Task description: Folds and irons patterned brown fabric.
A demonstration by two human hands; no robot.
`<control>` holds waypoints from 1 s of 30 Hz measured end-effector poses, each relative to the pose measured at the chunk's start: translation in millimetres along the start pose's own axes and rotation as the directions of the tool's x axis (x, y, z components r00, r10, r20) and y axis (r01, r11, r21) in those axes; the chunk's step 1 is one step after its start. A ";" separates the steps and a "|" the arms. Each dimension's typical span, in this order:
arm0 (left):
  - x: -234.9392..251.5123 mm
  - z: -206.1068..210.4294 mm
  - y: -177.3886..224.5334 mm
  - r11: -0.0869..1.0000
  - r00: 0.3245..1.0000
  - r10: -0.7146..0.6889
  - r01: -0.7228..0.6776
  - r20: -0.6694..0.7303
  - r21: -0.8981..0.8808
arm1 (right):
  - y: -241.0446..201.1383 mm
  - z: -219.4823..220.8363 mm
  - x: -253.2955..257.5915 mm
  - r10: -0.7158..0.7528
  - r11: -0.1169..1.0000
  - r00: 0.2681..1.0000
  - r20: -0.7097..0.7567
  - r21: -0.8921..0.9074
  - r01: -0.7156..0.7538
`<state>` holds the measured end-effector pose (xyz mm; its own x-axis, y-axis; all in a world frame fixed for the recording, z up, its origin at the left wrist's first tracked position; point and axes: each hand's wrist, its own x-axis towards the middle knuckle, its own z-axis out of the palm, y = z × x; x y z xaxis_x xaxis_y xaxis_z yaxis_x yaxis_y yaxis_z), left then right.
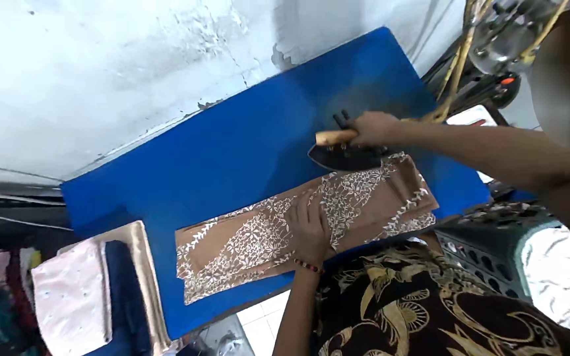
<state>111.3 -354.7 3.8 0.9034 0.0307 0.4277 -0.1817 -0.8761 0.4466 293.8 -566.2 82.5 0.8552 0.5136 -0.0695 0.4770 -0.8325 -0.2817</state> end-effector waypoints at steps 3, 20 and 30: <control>-10.7 8.6 -4.5 0.996 0.967 0.088 -0.085 0.241 -0.020 | 76.1 40.0 81.9 0.227 0.960 0.927 0.300 0.091 -0.265; -72.6 32.8 -60.4 0.758 0.663 0.653 -0.562 0.367 -0.331 | 30.4 116.3 -190.5 0.753 0.571 0.640 0.154 0.329 -0.752; -62.7 12.9 -75.5 0.698 0.655 0.716 -0.654 0.243 -0.291 | 27.5 60.5 -181.3 0.755 0.520 0.636 0.163 0.442 -0.731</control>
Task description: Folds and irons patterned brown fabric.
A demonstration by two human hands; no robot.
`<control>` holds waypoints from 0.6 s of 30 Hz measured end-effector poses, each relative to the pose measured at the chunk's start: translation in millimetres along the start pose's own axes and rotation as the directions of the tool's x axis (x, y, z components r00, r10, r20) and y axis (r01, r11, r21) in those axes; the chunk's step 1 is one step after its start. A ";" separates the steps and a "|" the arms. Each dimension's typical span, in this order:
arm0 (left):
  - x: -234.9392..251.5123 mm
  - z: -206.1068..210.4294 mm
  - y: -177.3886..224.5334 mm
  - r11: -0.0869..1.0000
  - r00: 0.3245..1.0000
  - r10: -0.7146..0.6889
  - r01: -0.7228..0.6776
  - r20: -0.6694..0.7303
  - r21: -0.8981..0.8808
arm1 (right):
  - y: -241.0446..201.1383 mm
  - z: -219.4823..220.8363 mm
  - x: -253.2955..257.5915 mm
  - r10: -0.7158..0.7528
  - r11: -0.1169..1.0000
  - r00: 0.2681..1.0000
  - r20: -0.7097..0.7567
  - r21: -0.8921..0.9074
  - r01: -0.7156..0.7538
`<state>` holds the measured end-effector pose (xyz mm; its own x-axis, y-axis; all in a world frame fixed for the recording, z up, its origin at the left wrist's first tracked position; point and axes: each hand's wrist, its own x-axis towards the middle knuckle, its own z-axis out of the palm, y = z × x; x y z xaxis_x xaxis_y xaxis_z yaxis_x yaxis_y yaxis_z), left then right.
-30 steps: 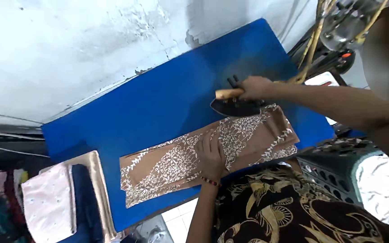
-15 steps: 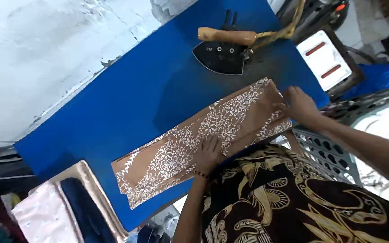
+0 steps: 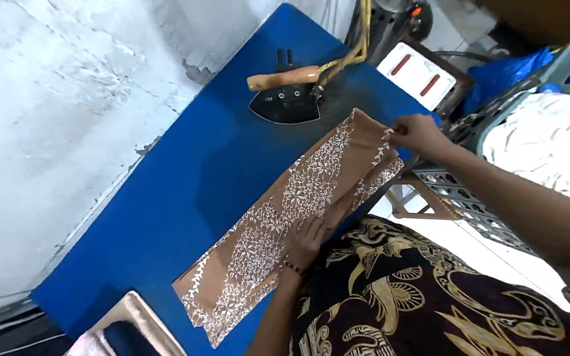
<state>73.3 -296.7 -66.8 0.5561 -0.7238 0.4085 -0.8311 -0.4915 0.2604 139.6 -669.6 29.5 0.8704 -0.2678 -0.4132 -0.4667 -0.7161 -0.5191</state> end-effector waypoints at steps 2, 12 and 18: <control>-4.4 1.0 -1.9 0.999 0.996 0.025 -0.022 0.083 -0.039 | 21.6 17.2 -3.0 0.047 0.999 0.999 0.004 -0.010 -0.047; -8.0 7.5 0.0 0.999 0.980 -0.050 0.051 0.193 -0.002 | 50.1 54.4 -4.2 0.158 0.987 0.987 -0.029 -0.019 -0.159; 2.9 -7.8 -5.1 0.961 0.926 -0.151 0.220 0.346 -0.169 | 15.7 101.3 -58.1 -0.602 0.783 0.796 -0.060 -0.240 0.574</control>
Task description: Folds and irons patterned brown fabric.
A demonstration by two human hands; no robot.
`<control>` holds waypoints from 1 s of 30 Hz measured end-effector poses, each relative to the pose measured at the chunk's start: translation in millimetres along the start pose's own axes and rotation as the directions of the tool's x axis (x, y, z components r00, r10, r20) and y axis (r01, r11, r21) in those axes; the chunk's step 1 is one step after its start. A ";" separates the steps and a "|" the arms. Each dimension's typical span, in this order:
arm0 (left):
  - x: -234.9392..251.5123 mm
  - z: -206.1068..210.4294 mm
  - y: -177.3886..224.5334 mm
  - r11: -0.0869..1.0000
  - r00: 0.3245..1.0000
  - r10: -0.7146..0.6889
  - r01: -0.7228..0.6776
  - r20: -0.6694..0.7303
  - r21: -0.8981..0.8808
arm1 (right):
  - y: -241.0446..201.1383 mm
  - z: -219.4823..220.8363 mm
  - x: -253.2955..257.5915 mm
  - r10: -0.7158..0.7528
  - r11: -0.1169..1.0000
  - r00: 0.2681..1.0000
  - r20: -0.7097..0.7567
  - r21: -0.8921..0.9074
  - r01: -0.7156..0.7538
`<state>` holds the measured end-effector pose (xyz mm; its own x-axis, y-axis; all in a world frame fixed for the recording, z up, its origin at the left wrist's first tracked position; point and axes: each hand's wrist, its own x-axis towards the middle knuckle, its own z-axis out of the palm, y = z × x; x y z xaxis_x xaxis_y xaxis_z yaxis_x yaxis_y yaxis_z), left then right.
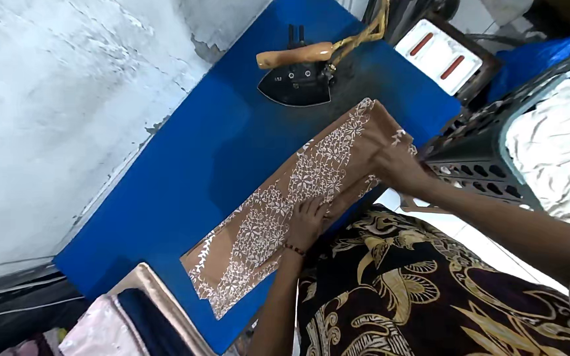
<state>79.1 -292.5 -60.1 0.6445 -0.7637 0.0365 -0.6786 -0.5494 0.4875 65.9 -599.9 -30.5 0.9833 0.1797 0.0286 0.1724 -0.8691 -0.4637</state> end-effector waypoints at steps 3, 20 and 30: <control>12.8 -25.8 -1.1 0.982 0.979 -0.074 0.105 0.188 -0.160 | -25.5 38.3 -12.1 -0.315 0.947 0.915 0.250 0.150 0.285; 24.2 -31.4 -2.1 0.954 0.937 -0.263 0.289 0.232 -0.084 | -113.2 58.2 24.0 0.110 0.962 0.843 0.526 0.157 -0.224; 29.9 -37.1 -6.7 0.951 0.964 -0.247 0.260 0.099 -0.168 | -138.3 46.3 47.2 0.211 0.970 0.756 0.620 -0.035 -0.242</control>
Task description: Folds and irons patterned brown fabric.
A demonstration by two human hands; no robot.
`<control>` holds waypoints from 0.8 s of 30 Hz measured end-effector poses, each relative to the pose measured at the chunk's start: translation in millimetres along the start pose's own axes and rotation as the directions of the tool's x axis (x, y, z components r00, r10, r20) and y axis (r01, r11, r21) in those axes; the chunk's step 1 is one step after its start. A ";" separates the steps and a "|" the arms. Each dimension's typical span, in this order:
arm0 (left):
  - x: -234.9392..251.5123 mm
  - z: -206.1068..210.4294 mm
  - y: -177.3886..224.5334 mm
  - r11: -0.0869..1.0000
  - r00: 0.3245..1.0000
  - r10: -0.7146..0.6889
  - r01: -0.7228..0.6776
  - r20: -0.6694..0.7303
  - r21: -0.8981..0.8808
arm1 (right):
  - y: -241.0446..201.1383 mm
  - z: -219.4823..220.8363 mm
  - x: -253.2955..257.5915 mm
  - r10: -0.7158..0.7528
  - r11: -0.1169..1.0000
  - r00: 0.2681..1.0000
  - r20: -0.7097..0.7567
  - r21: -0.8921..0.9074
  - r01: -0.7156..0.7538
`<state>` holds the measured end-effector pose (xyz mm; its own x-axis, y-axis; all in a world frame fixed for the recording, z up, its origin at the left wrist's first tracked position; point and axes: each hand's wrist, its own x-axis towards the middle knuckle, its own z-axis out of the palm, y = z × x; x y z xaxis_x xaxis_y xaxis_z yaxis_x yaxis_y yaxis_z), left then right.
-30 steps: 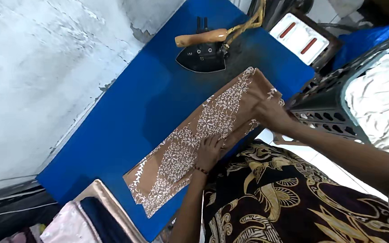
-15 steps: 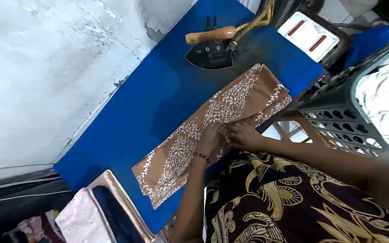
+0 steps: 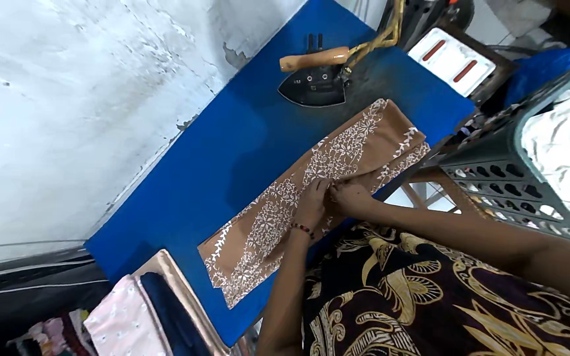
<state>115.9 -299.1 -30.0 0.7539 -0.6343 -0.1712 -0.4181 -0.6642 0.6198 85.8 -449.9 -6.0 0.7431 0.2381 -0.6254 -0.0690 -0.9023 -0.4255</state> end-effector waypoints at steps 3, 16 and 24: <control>-1.7 -2.2 0.3 1.000 1.000 0.004 -0.004 -0.014 -0.017 | -1.5 -0.7 4.3 0.016 0.991 1.000 0.000 0.130 -0.016; 8.2 45.9 -17.6 0.956 1.000 -0.013 0.019 -0.023 0.292 | 194.7 -14.0 16.2 0.174 0.984 0.746 -0.643 0.077 -0.163; 1.1 50.6 -2.6 0.950 0.991 -0.111 0.085 0.071 0.300 | 179.5 -63.9 -16.7 0.675 0.545 0.700 -0.231 0.796 -0.263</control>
<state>92.2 -318.1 -70.6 0.7578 -0.5833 -0.2923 -0.4855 -0.8035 0.3445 103.5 -638.8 -30.1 0.6275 -0.5255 -0.5745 -0.7630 -0.2682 -0.5881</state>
